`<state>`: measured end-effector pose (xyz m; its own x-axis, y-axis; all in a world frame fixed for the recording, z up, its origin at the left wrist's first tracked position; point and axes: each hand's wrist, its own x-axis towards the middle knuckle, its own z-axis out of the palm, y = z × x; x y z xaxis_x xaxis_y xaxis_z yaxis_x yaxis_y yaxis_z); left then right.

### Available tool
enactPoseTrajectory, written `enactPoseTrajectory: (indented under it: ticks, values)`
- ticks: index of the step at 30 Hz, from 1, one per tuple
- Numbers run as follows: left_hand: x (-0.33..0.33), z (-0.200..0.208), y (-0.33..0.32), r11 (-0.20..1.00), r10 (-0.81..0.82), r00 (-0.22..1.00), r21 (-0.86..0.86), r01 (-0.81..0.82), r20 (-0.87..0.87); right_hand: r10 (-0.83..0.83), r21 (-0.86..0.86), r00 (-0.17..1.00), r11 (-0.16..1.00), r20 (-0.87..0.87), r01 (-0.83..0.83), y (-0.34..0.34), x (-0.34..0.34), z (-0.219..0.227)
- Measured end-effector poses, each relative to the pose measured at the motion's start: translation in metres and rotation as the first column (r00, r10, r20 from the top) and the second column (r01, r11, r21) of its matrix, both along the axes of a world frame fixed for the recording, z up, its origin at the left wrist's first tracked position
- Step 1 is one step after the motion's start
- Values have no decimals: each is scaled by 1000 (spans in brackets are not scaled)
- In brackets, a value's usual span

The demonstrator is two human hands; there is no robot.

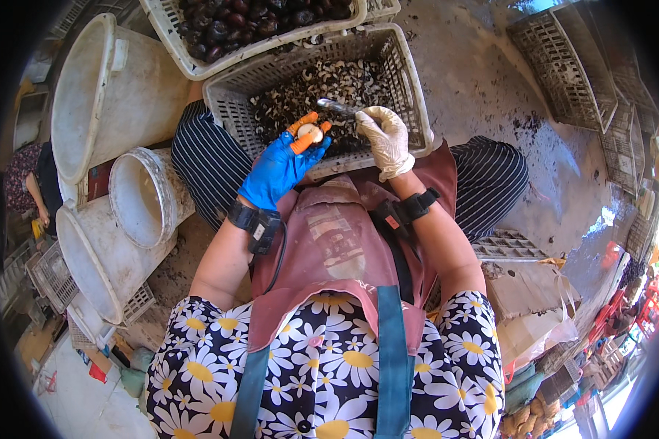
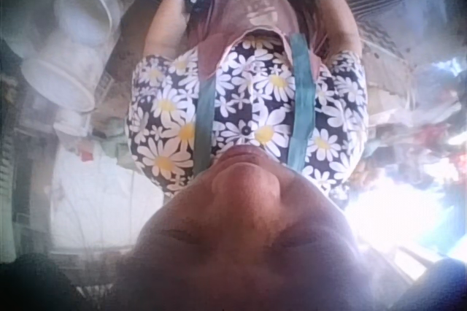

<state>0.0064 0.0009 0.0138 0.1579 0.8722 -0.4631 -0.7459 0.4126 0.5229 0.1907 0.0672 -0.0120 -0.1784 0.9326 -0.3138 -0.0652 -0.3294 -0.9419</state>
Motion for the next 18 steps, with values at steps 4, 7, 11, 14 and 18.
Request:
enactPoseTrajectory:
  ticks: [4, 7, 11, 14, 18]
  values:
    - [-1, -6, -2, 984, 150, 933, -140, -109, 327, 89, 384, 927, 892, 365, -237, -21, -18, 16]
    - [0, 8, -5, 998, 17, 994, -63, -10, 106, 2, 321, 894, 933, 448, -163, -8, -6, 10]
    - [8, 18, -4, 994, 37, 998, -104, -42, -56, 69, 80, 995, 994, 76, -75, -6, 7, -5]
    - [1, -1, -5, 986, -164, 969, 2, 167, -187, 154, 262, 966, 943, 208, -207, -23, -8, 6]
    - [1, -3, -11, 994, 12, 996, -108, -3, 84, 92, 11, 971, 995, 223, -97, -3, 7, -7]
